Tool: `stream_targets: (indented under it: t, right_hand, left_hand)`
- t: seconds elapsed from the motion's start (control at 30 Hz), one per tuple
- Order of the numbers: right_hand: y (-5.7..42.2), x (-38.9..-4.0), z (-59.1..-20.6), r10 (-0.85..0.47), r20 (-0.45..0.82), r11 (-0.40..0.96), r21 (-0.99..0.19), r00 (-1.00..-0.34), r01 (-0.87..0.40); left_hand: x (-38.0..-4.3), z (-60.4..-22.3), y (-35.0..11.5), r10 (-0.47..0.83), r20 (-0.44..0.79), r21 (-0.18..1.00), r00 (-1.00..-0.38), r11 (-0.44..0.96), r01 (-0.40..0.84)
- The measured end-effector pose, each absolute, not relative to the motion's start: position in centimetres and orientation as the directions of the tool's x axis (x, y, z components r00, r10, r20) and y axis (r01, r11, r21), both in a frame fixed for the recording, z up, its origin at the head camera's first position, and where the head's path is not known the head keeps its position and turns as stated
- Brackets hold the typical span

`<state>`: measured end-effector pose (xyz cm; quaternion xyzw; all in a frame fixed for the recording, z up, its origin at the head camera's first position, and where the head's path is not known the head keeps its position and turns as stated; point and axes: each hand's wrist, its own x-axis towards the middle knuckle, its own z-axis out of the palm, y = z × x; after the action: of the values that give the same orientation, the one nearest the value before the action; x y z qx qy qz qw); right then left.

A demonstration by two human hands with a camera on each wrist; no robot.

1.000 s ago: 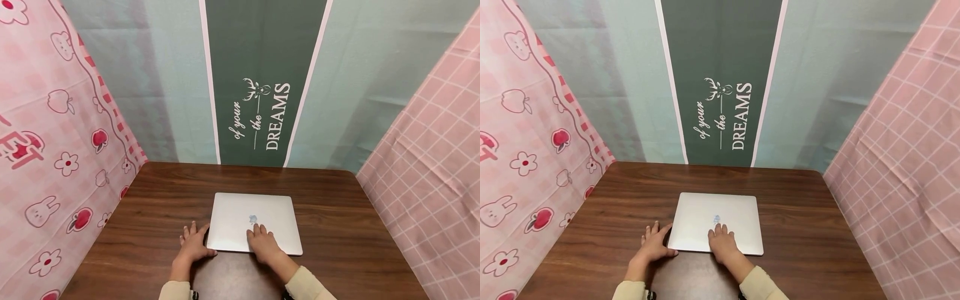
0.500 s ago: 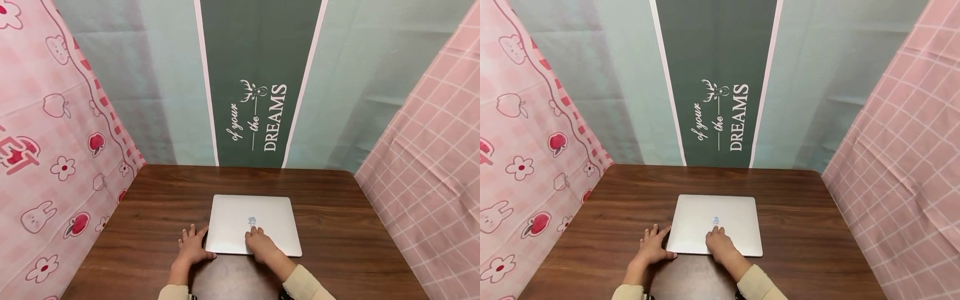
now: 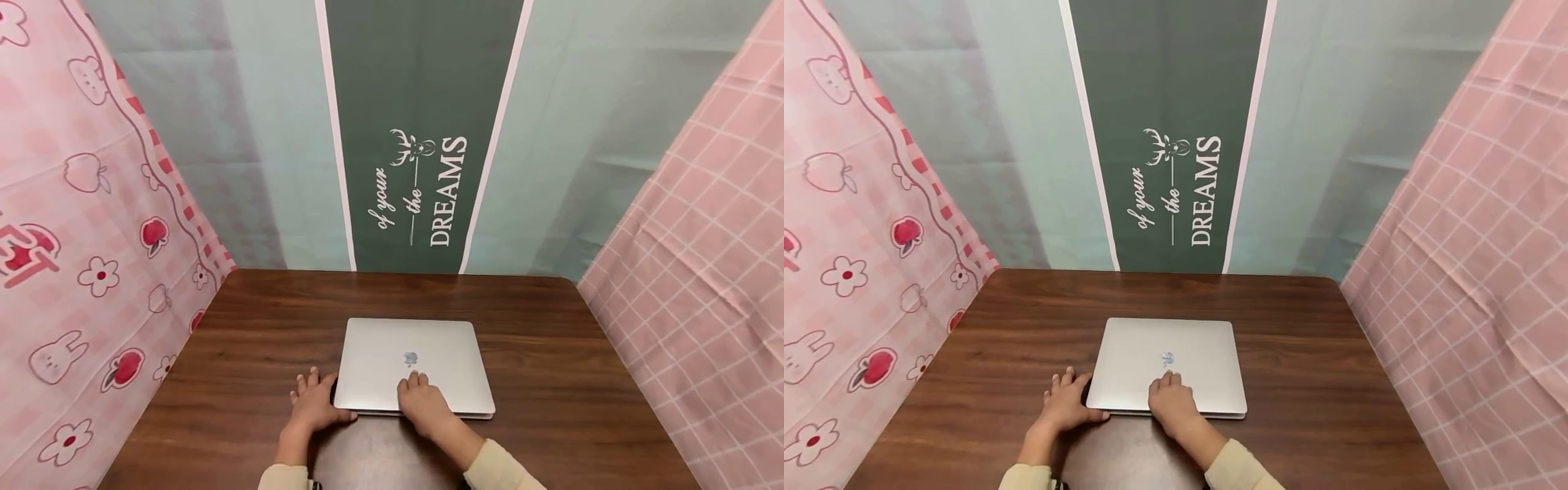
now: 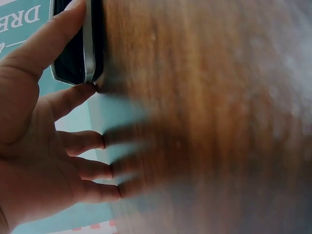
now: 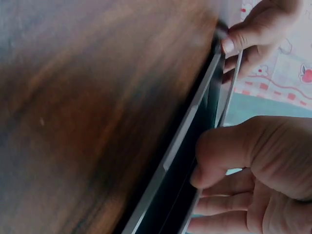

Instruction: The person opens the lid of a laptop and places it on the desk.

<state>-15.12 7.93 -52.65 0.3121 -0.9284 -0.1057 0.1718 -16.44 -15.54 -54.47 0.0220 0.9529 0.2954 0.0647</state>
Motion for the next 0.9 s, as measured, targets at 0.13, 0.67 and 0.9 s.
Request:
stream_targets:
  t: [0.13,0.67,0.9]
  right_hand:
    - [7.8,-15.1,-53.0,-0.613,0.282,0.782,0.351,-0.738,-0.515]
    - [9.1,-15.4,-51.4,-0.692,0.296,0.721,0.314,-0.658,-0.617]
    - [9.6,-15.9,-50.5,-0.724,0.359,0.689,0.342,-0.589,-0.639]
  left_hand:
    - [-16.4,-54.4,-15.6,0.084,-0.111,0.563,-0.990,0.827,0.008]
    - [-16.4,-54.6,-15.5,0.067,-0.120,0.589,-0.990,0.808,-0.017]
    - [-16.5,-54.3,-15.4,0.060,-0.124,0.586,-0.990,0.810,-0.024]
